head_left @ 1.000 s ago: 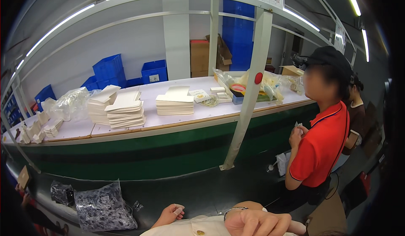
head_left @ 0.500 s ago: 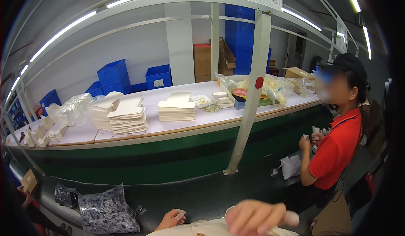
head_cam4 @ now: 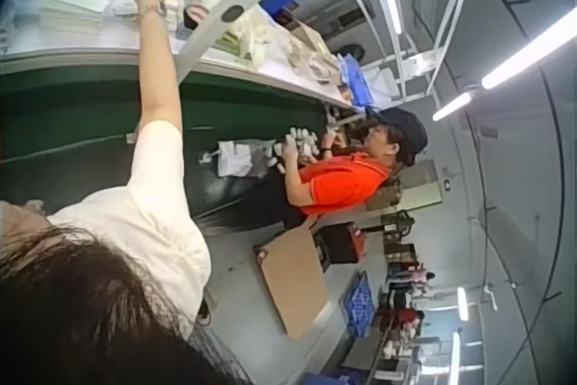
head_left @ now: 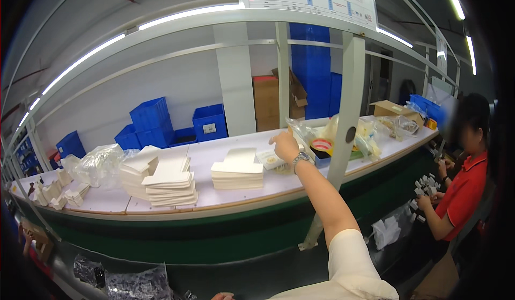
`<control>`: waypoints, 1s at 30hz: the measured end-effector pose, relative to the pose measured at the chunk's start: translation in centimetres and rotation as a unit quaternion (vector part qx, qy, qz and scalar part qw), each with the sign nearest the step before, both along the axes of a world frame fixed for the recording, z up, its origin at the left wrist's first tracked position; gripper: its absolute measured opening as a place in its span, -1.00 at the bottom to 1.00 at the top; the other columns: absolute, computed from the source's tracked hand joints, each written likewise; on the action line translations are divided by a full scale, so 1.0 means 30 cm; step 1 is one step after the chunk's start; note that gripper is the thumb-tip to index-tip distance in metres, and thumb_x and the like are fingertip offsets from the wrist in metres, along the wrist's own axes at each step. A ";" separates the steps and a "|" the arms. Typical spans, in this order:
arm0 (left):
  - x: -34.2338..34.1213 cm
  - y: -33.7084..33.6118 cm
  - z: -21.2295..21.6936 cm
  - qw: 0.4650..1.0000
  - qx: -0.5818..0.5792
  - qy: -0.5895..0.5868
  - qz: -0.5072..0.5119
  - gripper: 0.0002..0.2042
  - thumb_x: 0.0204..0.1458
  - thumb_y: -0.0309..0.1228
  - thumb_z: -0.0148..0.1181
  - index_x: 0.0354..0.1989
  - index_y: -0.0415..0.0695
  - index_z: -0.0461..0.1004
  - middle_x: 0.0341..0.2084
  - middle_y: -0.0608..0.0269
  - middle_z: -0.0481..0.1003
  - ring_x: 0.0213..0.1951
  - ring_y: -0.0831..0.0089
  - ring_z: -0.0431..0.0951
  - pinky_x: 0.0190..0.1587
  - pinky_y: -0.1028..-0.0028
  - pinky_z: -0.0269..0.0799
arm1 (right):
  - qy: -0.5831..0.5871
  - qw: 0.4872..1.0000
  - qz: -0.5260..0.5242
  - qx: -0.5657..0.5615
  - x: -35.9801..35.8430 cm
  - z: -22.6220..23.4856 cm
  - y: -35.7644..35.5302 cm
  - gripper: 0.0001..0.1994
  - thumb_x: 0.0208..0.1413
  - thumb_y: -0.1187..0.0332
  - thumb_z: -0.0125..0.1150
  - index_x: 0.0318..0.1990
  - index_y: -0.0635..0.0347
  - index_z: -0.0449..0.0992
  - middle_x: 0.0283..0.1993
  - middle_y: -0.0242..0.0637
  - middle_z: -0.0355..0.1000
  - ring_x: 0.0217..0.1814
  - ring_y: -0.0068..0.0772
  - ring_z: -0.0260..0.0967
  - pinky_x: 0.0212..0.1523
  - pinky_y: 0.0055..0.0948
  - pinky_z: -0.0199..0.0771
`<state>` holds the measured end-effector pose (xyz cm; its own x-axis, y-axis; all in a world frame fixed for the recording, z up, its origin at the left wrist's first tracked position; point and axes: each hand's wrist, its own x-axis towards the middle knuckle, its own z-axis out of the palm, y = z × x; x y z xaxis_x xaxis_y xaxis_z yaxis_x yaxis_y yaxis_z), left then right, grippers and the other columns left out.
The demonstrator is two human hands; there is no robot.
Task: The person handles and unfolds a paper manual, empties packets of cables and accessories onto the conveyor table, and packs the items into small boxes.
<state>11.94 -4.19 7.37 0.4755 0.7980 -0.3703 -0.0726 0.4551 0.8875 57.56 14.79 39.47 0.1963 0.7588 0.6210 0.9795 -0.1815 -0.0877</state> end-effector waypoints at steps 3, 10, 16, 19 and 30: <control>0.020 0.017 0.056 0.998 0.037 0.046 0.023 -0.77 0.06 -0.32 0.08 -0.20 -0.20 0.41 -0.55 0.29 0.42 -0.53 0.54 0.38 -0.46 0.55 0.34 | -0.051 0.992 -0.051 -0.104 0.034 -0.024 0.120 -0.80 -0.12 0.42 0.07 -0.32 0.00 0.59 -0.21 -0.15 0.41 -0.11 -0.11 0.30 -0.17 -0.28 0.38; 0.027 0.055 0.075 0.999 -0.031 0.013 0.032 -0.75 0.05 -0.30 0.12 -0.17 -0.17 0.42 -0.48 0.29 0.45 -0.50 0.54 0.40 -0.44 0.57 0.36 | -0.073 0.985 -0.081 -0.137 0.062 -0.078 0.216 -0.80 -0.07 0.34 0.04 -0.30 0.01 0.58 -0.19 -0.20 0.41 -0.08 -0.19 0.30 -0.15 -0.25 0.37; 0.037 0.093 0.056 0.995 -0.033 0.090 -0.042 -0.79 0.12 -0.42 -0.01 -0.15 -0.30 0.38 -0.42 0.16 0.45 -0.43 0.47 0.47 -0.34 0.50 0.47 | 0.234 0.943 0.188 0.145 -0.134 0.038 -0.077 -0.79 -0.02 0.47 0.06 -0.21 0.19 0.52 -0.37 -0.24 0.37 -0.33 -0.38 0.32 -0.28 -0.45 0.37; 0.070 0.072 0.115 0.989 -0.005 0.121 -0.089 -0.81 0.12 -0.43 -0.03 -0.16 -0.25 0.38 -0.40 0.20 0.44 -0.41 0.53 0.44 -0.32 0.54 0.43 | 0.461 0.817 0.299 0.175 -0.318 0.161 -0.316 -0.70 0.06 0.43 0.03 -0.02 0.18 0.41 -0.36 -0.40 0.28 -0.43 -0.66 0.20 -0.40 -0.67 0.29; 0.060 -0.028 0.096 0.983 0.041 0.113 -0.137 -0.82 0.11 -0.44 -0.02 -0.15 -0.21 0.39 -0.41 0.24 0.45 -0.41 0.56 0.43 -0.31 0.54 0.42 | 0.566 0.310 0.760 0.076 -0.752 0.422 -0.972 -0.60 0.22 0.20 -0.15 0.13 0.22 0.10 -0.34 -0.19 0.27 -0.49 -0.25 0.23 -0.37 0.05 0.52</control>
